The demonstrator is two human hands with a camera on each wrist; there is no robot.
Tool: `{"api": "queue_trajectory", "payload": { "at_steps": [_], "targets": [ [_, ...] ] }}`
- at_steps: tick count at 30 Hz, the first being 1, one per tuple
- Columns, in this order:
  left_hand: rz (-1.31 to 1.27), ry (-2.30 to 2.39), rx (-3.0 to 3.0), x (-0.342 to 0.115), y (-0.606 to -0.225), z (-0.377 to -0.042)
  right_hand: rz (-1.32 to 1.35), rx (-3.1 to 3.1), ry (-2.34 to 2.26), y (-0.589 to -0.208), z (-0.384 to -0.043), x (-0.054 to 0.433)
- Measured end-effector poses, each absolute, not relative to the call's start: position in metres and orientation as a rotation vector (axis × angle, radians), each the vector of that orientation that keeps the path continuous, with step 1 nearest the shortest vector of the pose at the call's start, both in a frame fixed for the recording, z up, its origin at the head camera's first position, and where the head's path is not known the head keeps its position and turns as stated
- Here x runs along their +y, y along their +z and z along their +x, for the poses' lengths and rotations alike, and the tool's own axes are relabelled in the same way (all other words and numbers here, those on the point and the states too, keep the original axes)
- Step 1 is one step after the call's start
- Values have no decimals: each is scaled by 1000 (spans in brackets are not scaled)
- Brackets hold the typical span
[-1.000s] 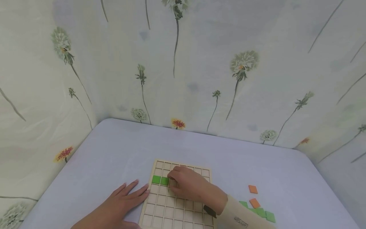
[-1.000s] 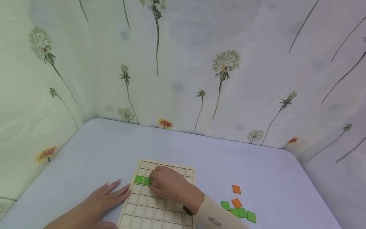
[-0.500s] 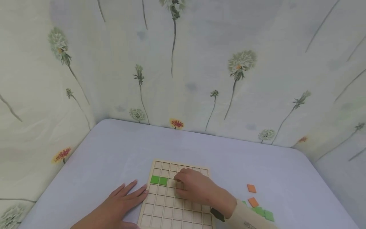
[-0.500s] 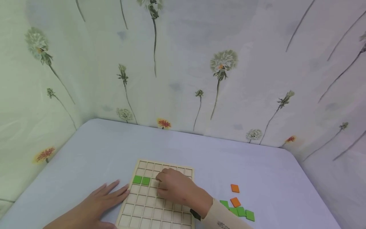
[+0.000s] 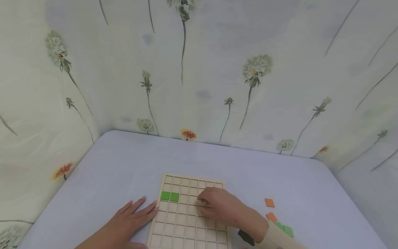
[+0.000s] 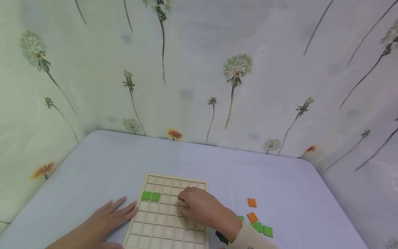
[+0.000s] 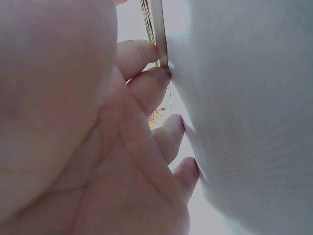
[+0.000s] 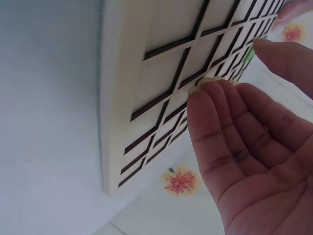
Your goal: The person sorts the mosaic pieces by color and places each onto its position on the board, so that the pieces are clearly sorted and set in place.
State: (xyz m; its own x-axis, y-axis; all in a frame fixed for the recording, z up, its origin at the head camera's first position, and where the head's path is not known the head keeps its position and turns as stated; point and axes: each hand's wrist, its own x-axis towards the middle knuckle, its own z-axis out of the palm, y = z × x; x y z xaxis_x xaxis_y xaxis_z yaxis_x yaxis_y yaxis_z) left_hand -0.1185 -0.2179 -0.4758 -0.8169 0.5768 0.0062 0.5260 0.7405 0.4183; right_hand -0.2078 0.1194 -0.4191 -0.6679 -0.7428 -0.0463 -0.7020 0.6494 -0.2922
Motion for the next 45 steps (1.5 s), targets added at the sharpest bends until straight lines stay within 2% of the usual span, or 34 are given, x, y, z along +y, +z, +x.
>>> {"api": "queue_trajectory", "payload": {
  "at_steps": [19,35,45],
  "targets": [
    [900,626,2814,-218,-476,-117,-1106,2733,-440,-417,-190,178],
    [936,598,2842,-219,-482,-119,-565,2753,-582,-402,-171,247],
    [976,557,2867,-218,-482,-118,-352,2827,-496,-406,-167,266]
  ]
}}
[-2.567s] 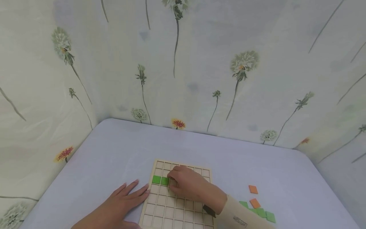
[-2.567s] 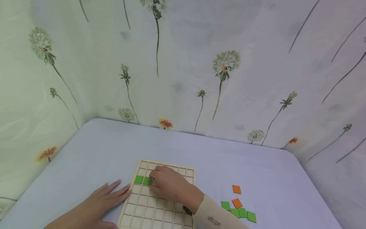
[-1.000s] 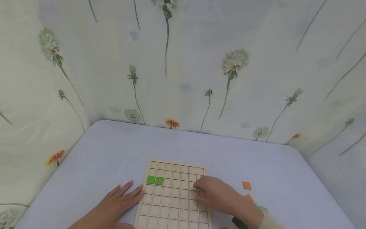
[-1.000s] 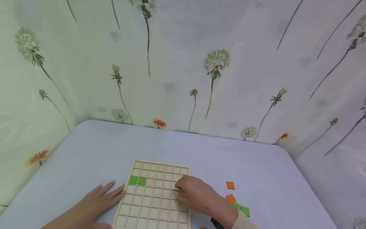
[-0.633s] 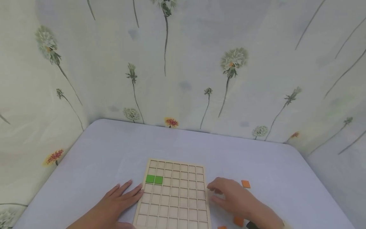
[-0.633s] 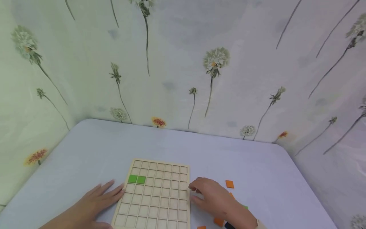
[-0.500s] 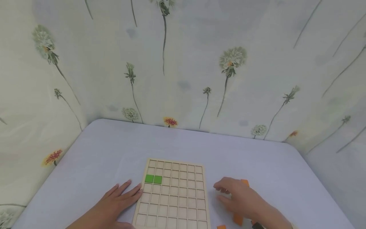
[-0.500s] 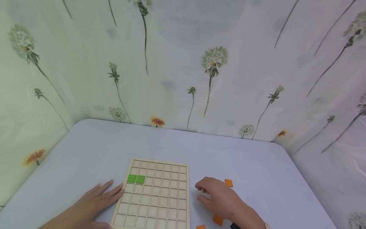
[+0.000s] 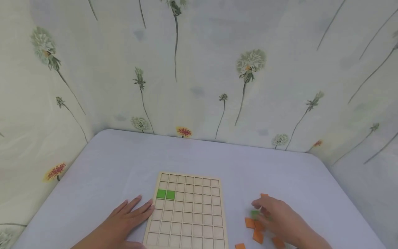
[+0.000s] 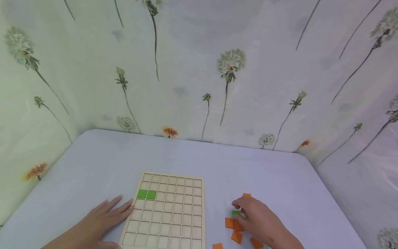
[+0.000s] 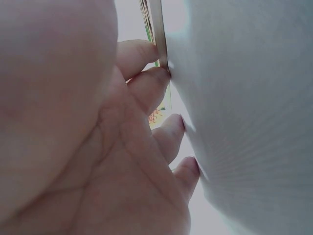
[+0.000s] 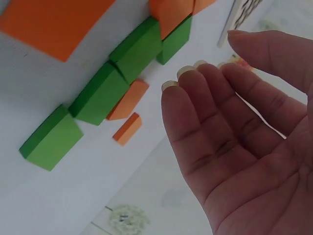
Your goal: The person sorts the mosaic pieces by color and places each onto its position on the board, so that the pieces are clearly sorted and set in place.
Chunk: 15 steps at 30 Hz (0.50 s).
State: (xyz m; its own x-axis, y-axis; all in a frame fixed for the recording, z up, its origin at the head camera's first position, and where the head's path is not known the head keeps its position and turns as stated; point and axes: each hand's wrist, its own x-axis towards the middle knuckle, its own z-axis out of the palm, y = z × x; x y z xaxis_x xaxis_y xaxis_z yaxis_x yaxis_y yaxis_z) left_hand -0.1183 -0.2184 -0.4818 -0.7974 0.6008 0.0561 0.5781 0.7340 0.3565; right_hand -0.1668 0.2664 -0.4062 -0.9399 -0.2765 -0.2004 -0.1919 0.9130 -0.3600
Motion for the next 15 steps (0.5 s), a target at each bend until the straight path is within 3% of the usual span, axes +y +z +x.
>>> {"api": "queue_trajectory", "payload": {
  "at_steps": [6,15],
  "targets": [
    [948,582,2848,-219,-481,-118,-264,2815,-430,-410,-169,271],
    [985,603,2873,-220,-483,-118,-417,2861,-368,-419,-168,278]
  ]
}}
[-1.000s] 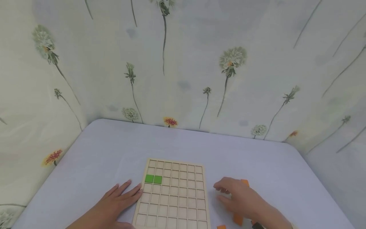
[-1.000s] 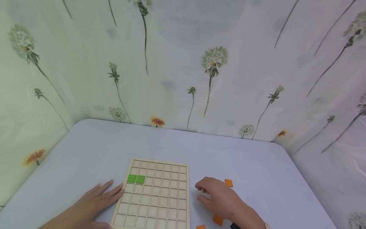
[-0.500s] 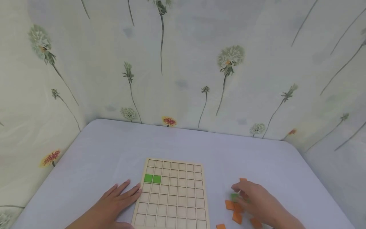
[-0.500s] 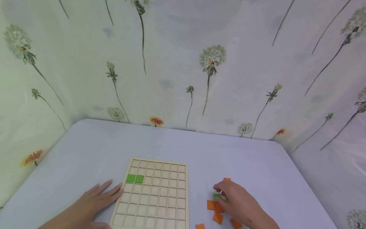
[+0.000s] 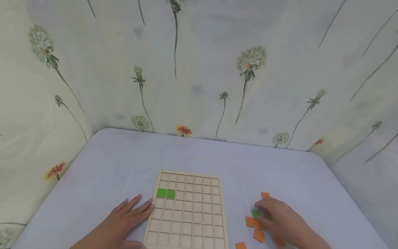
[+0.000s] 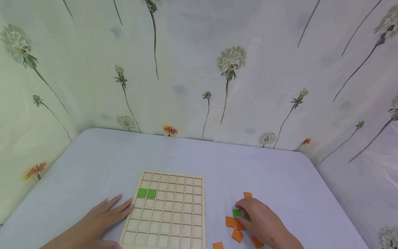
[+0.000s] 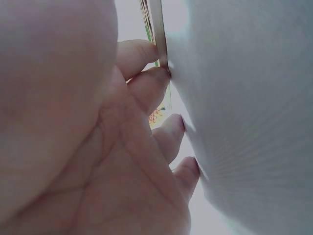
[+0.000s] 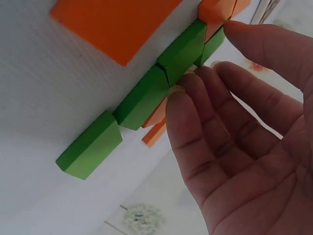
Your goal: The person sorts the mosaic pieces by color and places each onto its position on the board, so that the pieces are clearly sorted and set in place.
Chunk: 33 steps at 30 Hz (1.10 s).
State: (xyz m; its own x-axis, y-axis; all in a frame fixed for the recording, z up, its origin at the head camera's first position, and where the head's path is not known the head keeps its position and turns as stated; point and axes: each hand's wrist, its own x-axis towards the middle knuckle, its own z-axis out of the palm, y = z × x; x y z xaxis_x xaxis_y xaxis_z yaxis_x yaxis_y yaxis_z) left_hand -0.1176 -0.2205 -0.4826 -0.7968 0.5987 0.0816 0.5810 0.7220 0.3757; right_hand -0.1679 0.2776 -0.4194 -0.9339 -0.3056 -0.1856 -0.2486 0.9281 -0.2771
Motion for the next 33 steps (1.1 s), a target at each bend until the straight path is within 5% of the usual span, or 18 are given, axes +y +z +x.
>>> {"api": "queue_trajectory", "payload": {
  "at_steps": [33],
  "targets": [
    [932,675,2825,-221,-478,-115,-299,2796,-323,-421,-180,270]
  ]
}}
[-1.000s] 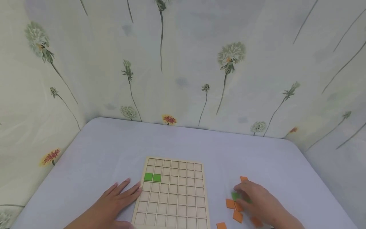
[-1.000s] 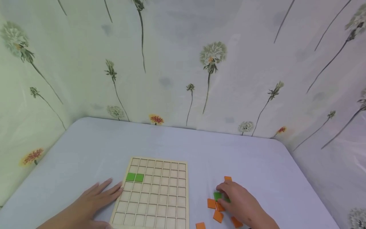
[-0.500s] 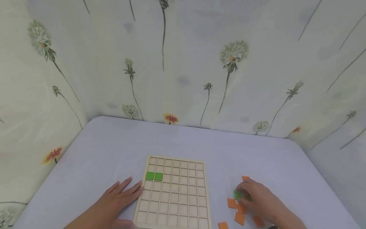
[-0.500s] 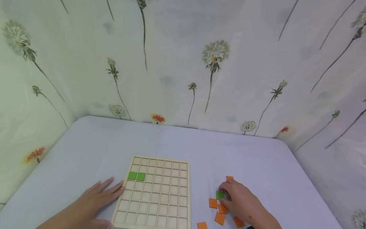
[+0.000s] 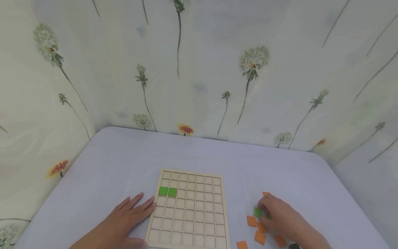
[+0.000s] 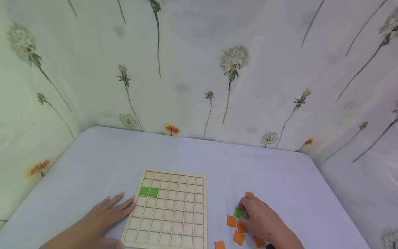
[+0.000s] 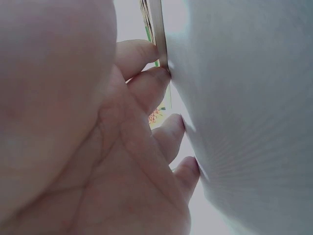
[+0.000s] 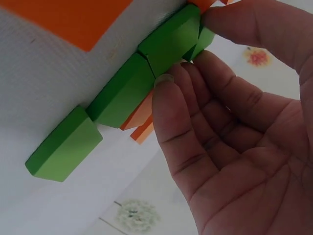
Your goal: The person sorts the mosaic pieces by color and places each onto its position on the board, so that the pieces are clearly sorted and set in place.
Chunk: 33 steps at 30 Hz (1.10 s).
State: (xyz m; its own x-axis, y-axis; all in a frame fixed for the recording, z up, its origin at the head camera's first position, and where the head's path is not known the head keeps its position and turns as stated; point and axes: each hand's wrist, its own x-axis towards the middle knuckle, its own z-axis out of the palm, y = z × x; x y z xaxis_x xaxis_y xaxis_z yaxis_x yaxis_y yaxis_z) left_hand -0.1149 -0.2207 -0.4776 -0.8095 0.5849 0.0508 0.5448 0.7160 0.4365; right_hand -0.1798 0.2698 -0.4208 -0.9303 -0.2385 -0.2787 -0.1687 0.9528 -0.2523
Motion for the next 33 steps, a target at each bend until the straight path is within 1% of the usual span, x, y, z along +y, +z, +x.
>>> {"api": "queue_trajectory", "payload": {
  "at_steps": [5,20,24,33],
  "targets": [
    [960,675,2847,-221,-479,-115,-226,2777,-301,-421,-180,266],
    [961,662,2848,-222,-481,-116,-162,2769,-340,-420,-180,264],
    [992,662,2874,-223,-482,-115,-175,2785,-363,-420,-179,264],
    [1008,679,2878,-223,-481,-114,-324,2872,-400,-418,-172,265]
  ]
}}
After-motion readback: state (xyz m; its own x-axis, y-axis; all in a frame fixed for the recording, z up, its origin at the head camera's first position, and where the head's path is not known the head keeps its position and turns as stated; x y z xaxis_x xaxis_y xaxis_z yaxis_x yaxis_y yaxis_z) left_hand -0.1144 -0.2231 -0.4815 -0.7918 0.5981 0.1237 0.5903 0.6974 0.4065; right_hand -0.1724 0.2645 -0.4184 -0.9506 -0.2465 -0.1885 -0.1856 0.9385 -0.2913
